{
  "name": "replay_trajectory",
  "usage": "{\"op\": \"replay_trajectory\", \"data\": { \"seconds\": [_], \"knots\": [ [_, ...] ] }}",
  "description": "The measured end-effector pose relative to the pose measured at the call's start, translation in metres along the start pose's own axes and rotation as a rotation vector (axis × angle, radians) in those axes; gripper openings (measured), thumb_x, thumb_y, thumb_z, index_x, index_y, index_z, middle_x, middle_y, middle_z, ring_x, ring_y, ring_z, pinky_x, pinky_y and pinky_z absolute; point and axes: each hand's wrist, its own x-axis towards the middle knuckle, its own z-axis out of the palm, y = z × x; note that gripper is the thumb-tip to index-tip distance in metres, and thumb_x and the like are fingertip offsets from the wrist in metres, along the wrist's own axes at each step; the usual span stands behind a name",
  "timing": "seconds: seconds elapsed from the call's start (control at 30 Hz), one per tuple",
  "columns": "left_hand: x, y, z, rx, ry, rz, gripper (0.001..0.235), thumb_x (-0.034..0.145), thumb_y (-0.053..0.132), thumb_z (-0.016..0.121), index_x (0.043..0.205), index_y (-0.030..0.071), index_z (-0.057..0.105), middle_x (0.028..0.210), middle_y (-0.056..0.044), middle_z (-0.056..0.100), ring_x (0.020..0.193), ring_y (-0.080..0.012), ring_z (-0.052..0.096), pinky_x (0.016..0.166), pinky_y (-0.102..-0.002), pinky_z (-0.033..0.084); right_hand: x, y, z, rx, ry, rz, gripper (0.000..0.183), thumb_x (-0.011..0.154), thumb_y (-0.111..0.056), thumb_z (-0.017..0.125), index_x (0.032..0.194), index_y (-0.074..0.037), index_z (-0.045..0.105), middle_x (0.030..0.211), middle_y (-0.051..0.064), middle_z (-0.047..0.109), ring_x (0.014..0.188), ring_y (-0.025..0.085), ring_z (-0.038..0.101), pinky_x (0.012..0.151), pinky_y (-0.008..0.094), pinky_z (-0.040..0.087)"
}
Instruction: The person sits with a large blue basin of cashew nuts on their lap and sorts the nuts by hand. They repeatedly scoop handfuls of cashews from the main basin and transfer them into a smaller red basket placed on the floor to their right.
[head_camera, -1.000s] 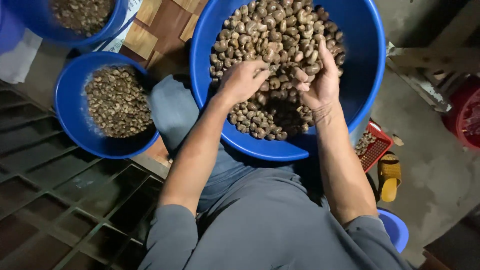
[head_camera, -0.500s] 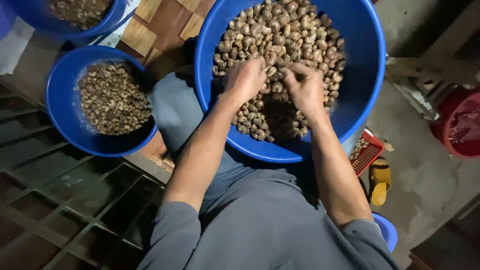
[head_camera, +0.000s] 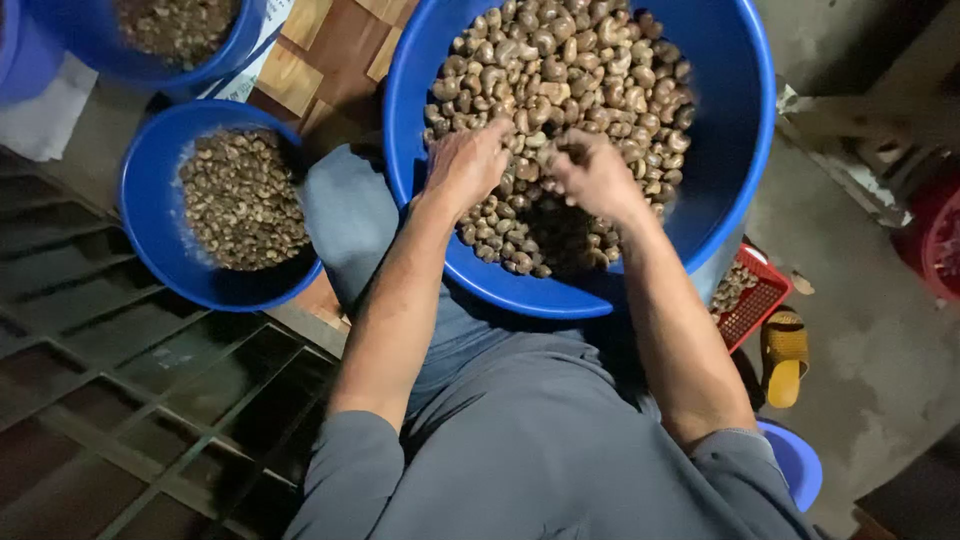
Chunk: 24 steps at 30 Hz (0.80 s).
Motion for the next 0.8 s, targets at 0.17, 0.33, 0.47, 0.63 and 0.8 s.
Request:
{"op": "replay_trajectory", "data": {
  "seconds": [0.17,0.33,0.47,0.63,0.8],
  "knots": [
    [-0.008,0.003,-0.004,-0.034,-0.196,-0.1,0.016,0.093,0.03,0.068,0.105,0.023,0.075,0.105,-0.014,0.077,0.102,-0.0428,0.072,0.09,-0.057,0.056,-0.007,-0.015,-0.023,1.265,0.04,0.014,0.026,0.098,-0.032,0.066,0.085,-0.01,0.062,0.07,0.015,0.059,0.044,0.013,0.052,0.034,0.018,0.037],
    [-0.003,0.01,-0.018,-0.108,-0.054,-0.208,0.019,0.105,0.03,0.056,0.105,0.017,0.07,0.085,0.001,0.072,0.067,-0.0139,0.064,0.061,-0.032,0.051,0.001,0.001,-0.035,1.684,-0.077,0.063,0.019,0.088,-0.027,0.068,0.086,-0.01,0.061,0.077,0.011,0.066,0.053,0.02,0.06,0.03,0.019,0.026],
    [0.009,-0.009,0.009,0.054,0.024,-0.123,0.037,0.102,0.025,0.065,0.139,0.022,0.065,0.07,0.004,0.069,0.057,-0.0114,0.059,0.061,-0.032,0.053,0.003,-0.004,-0.031,1.686,0.015,0.067,0.026,0.088,-0.029,0.075,0.088,-0.005,0.064,0.082,0.012,0.069,0.052,0.017,0.061,0.027,0.021,0.033],
    [0.022,-0.002,0.024,0.176,-0.072,-0.152,0.046,0.103,0.019,0.063,0.148,0.014,0.055,0.069,-0.003,0.068,0.062,-0.0217,0.065,0.072,-0.046,0.055,0.001,-0.006,-0.025,1.591,-0.013,0.06,0.019,0.094,-0.028,0.073,0.092,-0.015,0.058,0.08,0.004,0.061,0.05,0.006,0.047,0.031,0.014,0.02],
    [0.014,0.034,-0.002,-0.195,-0.13,-0.312,0.065,0.113,0.035,0.02,0.059,0.018,0.051,0.048,0.005,0.039,0.042,-0.0159,0.042,0.097,-0.044,0.049,-0.005,-0.019,-0.02,1.372,0.027,0.097,0.018,0.095,-0.023,0.076,0.089,-0.02,0.059,0.077,0.004,0.066,0.045,0.006,0.049,0.032,0.016,0.022]
  ]
}}
